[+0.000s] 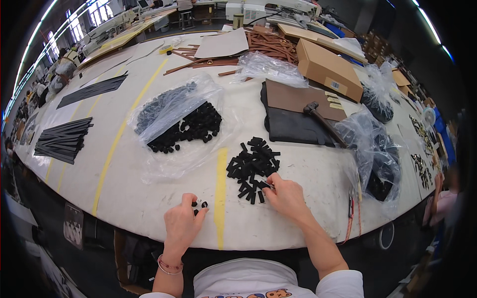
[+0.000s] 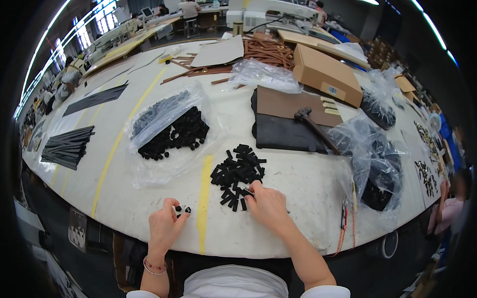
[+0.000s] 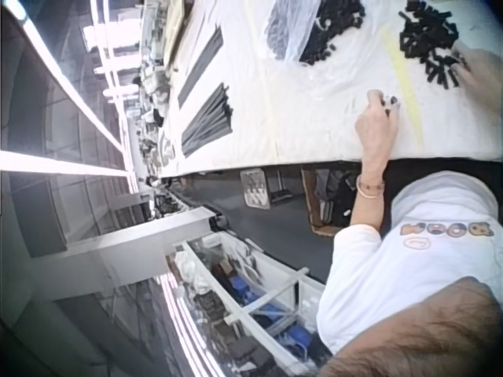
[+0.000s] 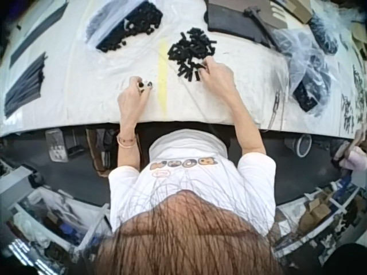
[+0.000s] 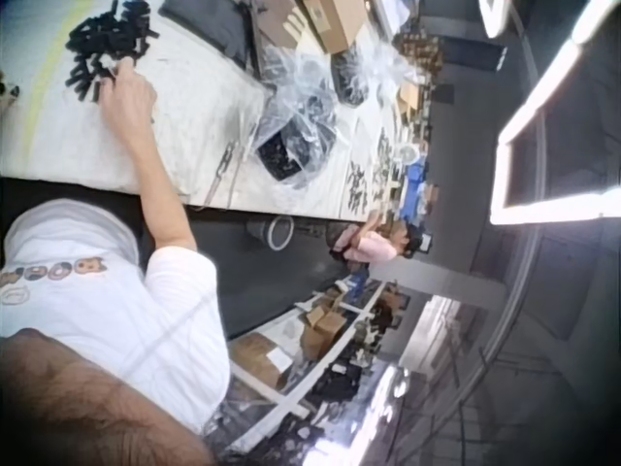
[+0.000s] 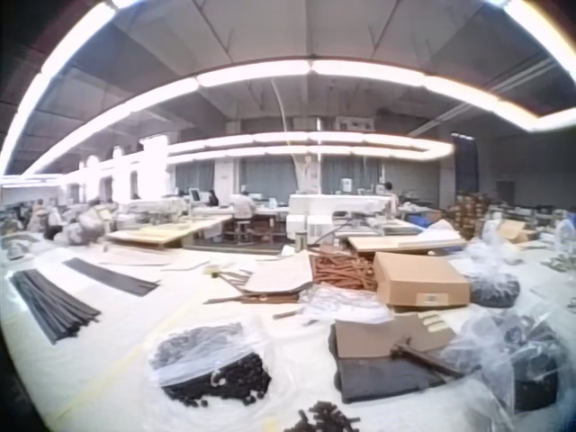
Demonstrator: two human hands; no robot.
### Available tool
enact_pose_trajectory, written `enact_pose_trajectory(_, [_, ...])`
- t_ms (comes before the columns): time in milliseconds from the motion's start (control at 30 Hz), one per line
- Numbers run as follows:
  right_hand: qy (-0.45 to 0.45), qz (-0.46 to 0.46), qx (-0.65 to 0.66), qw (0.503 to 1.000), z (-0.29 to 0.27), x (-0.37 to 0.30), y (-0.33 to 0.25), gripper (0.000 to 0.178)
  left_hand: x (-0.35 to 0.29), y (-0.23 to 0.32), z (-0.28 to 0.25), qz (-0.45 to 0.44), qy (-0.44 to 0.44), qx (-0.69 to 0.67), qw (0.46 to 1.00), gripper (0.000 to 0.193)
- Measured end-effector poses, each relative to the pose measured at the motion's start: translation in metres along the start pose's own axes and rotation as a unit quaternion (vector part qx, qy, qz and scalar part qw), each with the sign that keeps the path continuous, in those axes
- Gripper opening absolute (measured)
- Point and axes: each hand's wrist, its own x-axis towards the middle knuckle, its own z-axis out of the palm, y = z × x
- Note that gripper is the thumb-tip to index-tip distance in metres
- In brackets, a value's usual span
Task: The person assembles small black leather or plastic components by hand on a workshop table.
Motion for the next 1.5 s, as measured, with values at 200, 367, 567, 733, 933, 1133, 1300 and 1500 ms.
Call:
enact_pose_trajectory(200, [-0.018,0.009,0.034,0.999,0.005,0.002,0.011,0.016,0.000,0.008,0.010,0.044,0.027,-0.172,0.984,0.013])
enact_pose_trajectory(367, [0.025,0.007,0.112,0.993,0.006,0.002,0.015,0.013,-0.001,0.016,0.023,0.065,-0.023,-0.261,0.963,0.008])
enact_pose_trajectory(567, [-0.197,0.111,0.537,0.813,-0.009,-0.012,-0.015,0.010,0.004,0.042,0.035,-0.086,-0.174,-0.612,0.766,0.015])
enact_pose_trajectory(733, [-0.240,0.080,0.563,0.787,-0.006,-0.021,-0.028,0.008,0.002,0.039,0.045,-0.094,-0.195,-0.674,0.706,0.017])
enact_pose_trajectory(933, [-0.194,0.053,0.524,0.828,-0.005,-0.025,-0.027,0.013,0.003,0.034,0.045,-0.184,-0.200,-0.805,0.528,0.013])
enact_pose_trajectory(1133, [-0.091,-0.013,0.527,0.845,0.012,-0.030,-0.029,0.015,-0.003,0.042,0.051,-0.206,-0.223,-0.839,0.451,0.010])
enact_pose_trajectory(1300, [-0.049,-0.020,0.515,0.855,0.013,-0.030,-0.033,0.010,-0.009,0.051,0.050,-0.261,-0.224,-0.848,0.404,0.006])
enact_pose_trajectory(1500, [-0.051,-0.042,0.439,0.896,0.010,-0.030,-0.031,0.005,-0.011,0.048,0.052,-0.259,-0.232,-0.821,0.454,0.006])
